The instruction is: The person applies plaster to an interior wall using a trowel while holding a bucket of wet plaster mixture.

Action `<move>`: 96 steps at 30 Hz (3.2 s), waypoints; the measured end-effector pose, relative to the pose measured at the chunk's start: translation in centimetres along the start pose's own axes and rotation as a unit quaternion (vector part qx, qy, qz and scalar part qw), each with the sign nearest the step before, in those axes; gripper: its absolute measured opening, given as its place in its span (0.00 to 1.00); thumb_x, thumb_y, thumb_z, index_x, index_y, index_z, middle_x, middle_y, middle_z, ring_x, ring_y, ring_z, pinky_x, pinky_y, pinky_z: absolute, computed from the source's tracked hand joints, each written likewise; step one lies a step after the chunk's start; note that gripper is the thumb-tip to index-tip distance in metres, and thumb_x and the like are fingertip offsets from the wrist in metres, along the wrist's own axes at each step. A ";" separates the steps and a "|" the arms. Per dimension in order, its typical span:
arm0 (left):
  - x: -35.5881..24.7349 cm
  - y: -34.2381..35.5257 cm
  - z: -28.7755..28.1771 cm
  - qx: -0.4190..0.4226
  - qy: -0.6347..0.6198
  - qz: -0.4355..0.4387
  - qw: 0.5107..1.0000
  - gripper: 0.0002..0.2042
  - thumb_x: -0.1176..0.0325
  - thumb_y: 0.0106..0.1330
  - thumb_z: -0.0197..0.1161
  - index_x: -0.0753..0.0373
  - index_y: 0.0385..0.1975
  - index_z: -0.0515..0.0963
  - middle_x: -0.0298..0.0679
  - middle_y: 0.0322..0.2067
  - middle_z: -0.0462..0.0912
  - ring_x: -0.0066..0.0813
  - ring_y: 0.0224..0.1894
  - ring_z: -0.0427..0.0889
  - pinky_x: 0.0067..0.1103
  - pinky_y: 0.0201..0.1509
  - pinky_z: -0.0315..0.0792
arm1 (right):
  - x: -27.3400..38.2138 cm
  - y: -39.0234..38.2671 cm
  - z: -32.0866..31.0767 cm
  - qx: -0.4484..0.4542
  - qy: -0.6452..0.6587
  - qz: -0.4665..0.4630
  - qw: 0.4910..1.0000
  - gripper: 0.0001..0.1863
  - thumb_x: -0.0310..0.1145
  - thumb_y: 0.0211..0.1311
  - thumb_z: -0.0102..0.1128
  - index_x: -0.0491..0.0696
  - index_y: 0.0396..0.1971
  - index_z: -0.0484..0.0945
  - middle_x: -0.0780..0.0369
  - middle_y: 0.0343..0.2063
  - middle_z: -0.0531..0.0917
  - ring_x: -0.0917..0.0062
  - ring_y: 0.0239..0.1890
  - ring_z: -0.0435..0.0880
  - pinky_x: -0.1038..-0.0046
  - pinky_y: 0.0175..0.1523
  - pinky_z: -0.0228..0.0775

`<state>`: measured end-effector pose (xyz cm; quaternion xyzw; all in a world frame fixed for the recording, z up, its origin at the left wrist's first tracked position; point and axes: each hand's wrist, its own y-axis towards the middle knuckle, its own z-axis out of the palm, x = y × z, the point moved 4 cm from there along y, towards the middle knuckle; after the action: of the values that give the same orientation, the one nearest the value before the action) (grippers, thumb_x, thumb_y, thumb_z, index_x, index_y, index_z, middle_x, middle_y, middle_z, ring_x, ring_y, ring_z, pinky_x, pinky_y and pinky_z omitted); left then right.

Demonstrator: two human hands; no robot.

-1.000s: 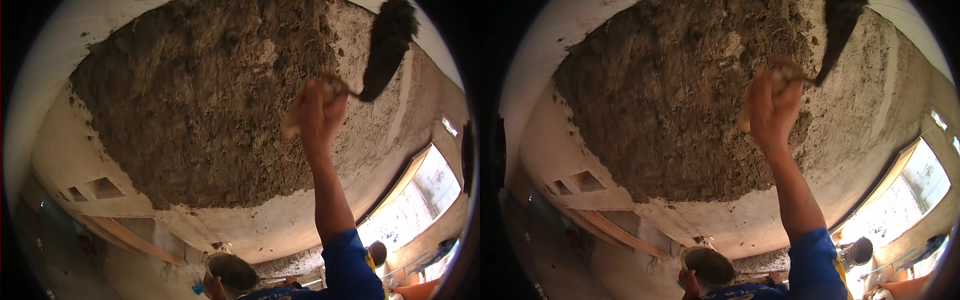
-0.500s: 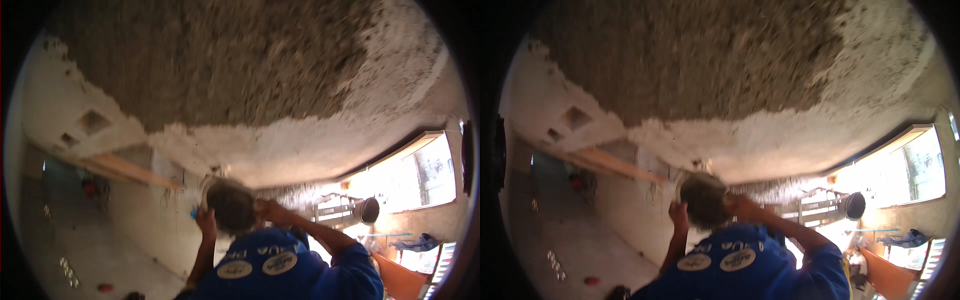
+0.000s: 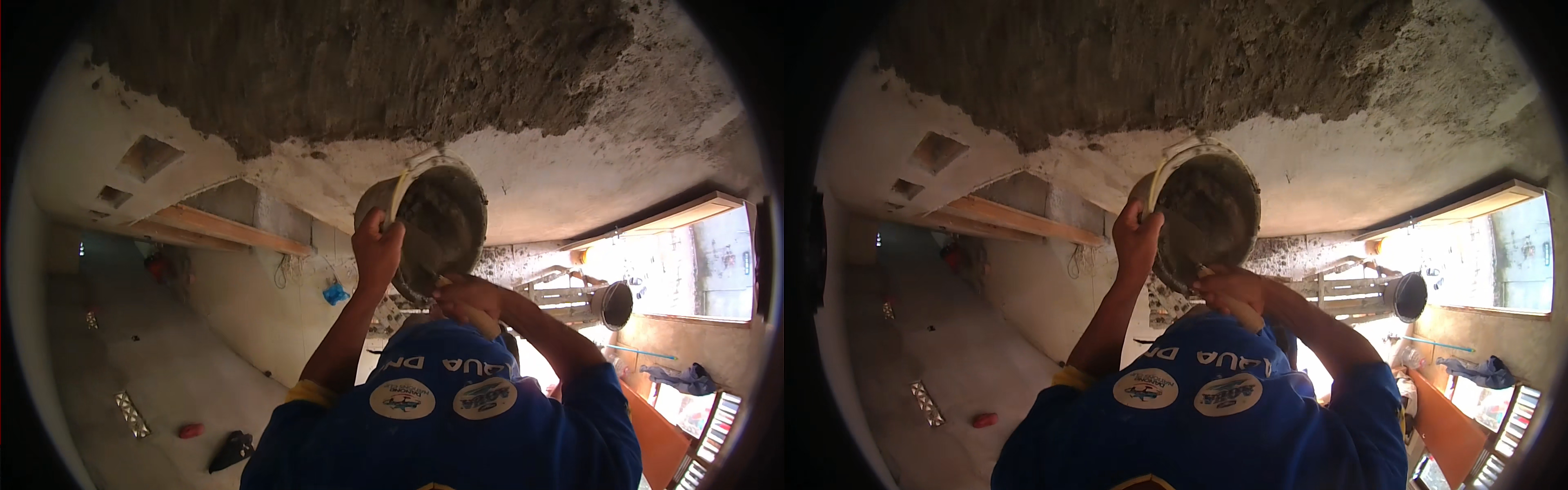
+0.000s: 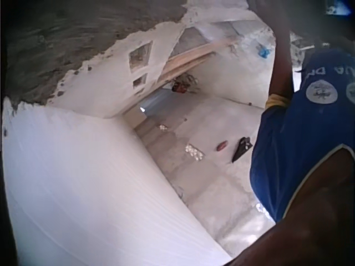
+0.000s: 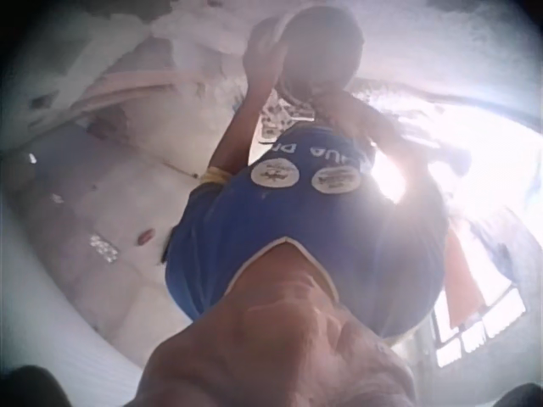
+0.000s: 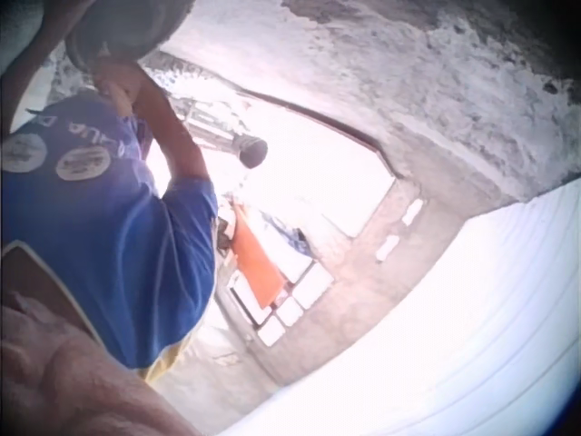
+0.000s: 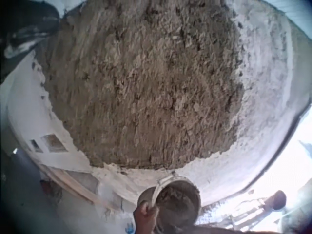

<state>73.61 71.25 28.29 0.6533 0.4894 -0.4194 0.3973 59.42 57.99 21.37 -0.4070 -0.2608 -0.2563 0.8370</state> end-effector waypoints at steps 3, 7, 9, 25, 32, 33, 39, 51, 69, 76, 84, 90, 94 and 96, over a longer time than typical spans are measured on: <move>3.4 0.5 -1.4 -0.069 -0.136 -0.068 0.986 0.10 0.72 0.54 0.60 0.62 0.20 0.64 0.30 0.17 0.62 0.19 0.21 0.61 0.23 0.25 0.60 | 0.7 -1.9 0.9 0.094 0.238 -0.059 0.965 0.16 0.39 0.64 0.54 0.46 0.46 0.71 0.67 0.19 0.71 0.84 0.14 0.70 0.80 0.17 0.64; 9.7 -0.8 -1.5 -0.162 -0.275 -0.216 0.923 0.08 0.72 0.52 0.63 0.59 0.28 0.71 0.33 0.28 0.70 0.24 0.33 0.67 0.25 0.39 0.65 | 9.3 -7.0 3.0 0.061 0.272 -0.225 0.933 0.17 0.41 0.65 0.48 0.44 0.46 0.70 0.66 0.19 0.70 0.81 0.13 0.67 0.80 0.17 0.62; 11.2 -2.5 -1.4 -0.193 -0.305 -0.259 0.896 0.15 0.73 0.51 0.63 0.62 0.39 0.72 0.35 0.33 0.73 0.29 0.37 0.71 0.27 0.44 0.67 | 16.1 -10.8 3.9 -0.030 0.154 -0.368 0.917 0.17 0.37 0.63 0.47 0.43 0.47 0.69 0.65 0.20 0.71 0.81 0.15 0.69 0.80 0.19 0.64; 29.4 -16.8 -10.4 -0.338 0.148 -0.285 0.885 0.08 0.70 0.47 0.56 0.68 0.21 0.68 0.47 0.21 0.72 0.43 0.24 0.72 0.35 0.30 0.65 | 51.7 -34.2 5.3 -0.720 -0.572 -0.392 -0.012 0.11 0.34 0.63 0.54 0.48 0.43 0.72 0.59 0.20 0.80 0.66 0.19 0.78 0.66 0.25 0.74; 22.2 -16.4 -9.6 -0.321 0.057 -0.292 0.899 0.09 0.69 0.47 0.59 0.67 0.20 0.67 0.45 0.18 0.68 0.45 0.22 0.69 0.36 0.31 0.64 | 21.6 -12.9 -8.6 -0.494 -0.637 -0.259 0.532 0.12 0.36 0.59 0.54 0.43 0.36 0.72 0.48 0.29 0.79 0.51 0.34 0.79 0.55 0.39 0.71; 21.7 -16.1 -10.4 -0.347 0.151 -0.215 0.900 0.09 0.70 0.46 0.57 0.68 0.19 0.65 0.48 0.17 0.68 0.48 0.21 0.69 0.37 0.29 0.63 | 18.0 -8.7 -7.0 -0.393 -0.625 -0.225 0.636 0.13 0.36 0.60 0.53 0.43 0.40 0.71 0.48 0.30 0.80 0.51 0.36 0.79 0.55 0.41 0.71; 15.0 -9.2 -6.0 -0.208 0.149 -0.084 0.963 0.09 0.69 0.45 0.58 0.67 0.17 0.65 0.49 0.14 0.67 0.44 0.16 0.66 0.36 0.25 0.62 | -4.4 6.5 -11.5 -0.029 -0.527 -0.016 0.849 0.19 0.47 0.65 0.48 0.45 0.41 0.74 0.59 0.29 0.81 0.72 0.30 0.81 0.69 0.36 0.74; 8.6 -1.6 -3.3 -0.164 -0.059 -0.058 0.983 0.11 0.71 0.47 0.59 0.63 0.16 0.61 0.36 0.13 0.60 0.22 0.18 0.58 0.27 0.22 0.58 | 1.2 0.3 -1.7 0.131 -0.078 0.016 0.988 0.13 0.41 0.71 0.44 0.47 0.35 0.71 0.69 0.20 0.71 0.85 0.20 0.69 0.81 0.26 0.63; 18.3 -13.8 -7.5 -0.373 0.117 -0.250 0.886 0.09 0.71 0.43 0.57 0.67 0.17 0.63 0.50 0.15 0.68 0.46 0.19 0.68 0.38 0.26 0.62 | 52.5 -28.9 16.1 -0.353 -0.481 -0.798 -0.082 0.11 0.31 0.67 0.50 0.43 0.45 0.65 0.57 0.36 0.77 0.77 0.24 0.78 0.76 0.26 0.70; 20.8 -19.5 -10.7 -0.447 0.148 -0.286 0.835 0.09 0.70 0.43 0.56 0.67 0.17 0.63 0.50 0.16 0.67 0.47 0.20 0.70 0.38 0.28 0.61 | 43.5 -18.1 7.8 -0.529 -0.730 -0.394 0.180 0.10 0.30 0.60 0.54 0.44 0.40 0.73 0.57 0.19 0.79 0.70 0.18 0.78 0.71 0.20 0.70; 20.4 -13.9 -8.1 -0.334 0.197 -0.115 0.915 0.14 0.61 0.50 0.63 0.63 0.19 0.68 0.46 0.15 0.70 0.42 0.18 0.71 0.38 0.23 0.63 | 15.0 -3.9 -3.3 -0.224 -0.705 -0.071 0.669 0.18 0.45 0.59 0.55 0.52 0.45 0.70 0.53 0.30 0.81 0.56 0.36 0.81 0.55 0.39 0.72; 8.5 -7.3 -7.3 -0.138 0.157 -0.076 0.975 0.11 0.68 0.51 0.59 0.66 0.19 0.65 0.48 0.14 0.66 0.43 0.15 0.65 0.32 0.21 0.61 | 1.1 4.9 -9.5 -0.097 -0.699 -0.036 0.708 0.17 0.42 0.63 0.51 0.43 0.39 0.73 0.48 0.31 0.81 0.51 0.39 0.80 0.53 0.45 0.70; 3.1 -3.1 -3.7 -0.045 0.116 -0.018 0.992 0.09 0.71 0.50 0.60 0.65 0.20 0.65 0.45 0.13 0.64 0.32 0.15 0.63 0.28 0.21 0.61 | -1.4 5.5 -7.1 -0.029 -0.566 0.053 0.822 0.12 0.36 0.65 0.51 0.42 0.38 0.74 0.59 0.23 0.80 0.76 0.21 0.79 0.72 0.28 0.74; 1.8 -1.9 -2.4 -0.019 0.060 -0.005 0.998 0.08 0.73 0.50 0.59 0.65 0.20 0.65 0.43 0.13 0.63 0.24 0.15 0.61 0.26 0.20 0.60 | 0.9 3.0 -4.2 -0.065 -0.363 0.127 0.921 0.13 0.37 0.64 0.53 0.42 0.39 0.74 0.58 0.24 0.81 0.76 0.22 0.79 0.72 0.30 0.75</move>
<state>72.42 74.41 27.20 0.6670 0.5233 -0.3721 0.3779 62.95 56.03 18.03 -0.5558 -0.4754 0.0011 0.6820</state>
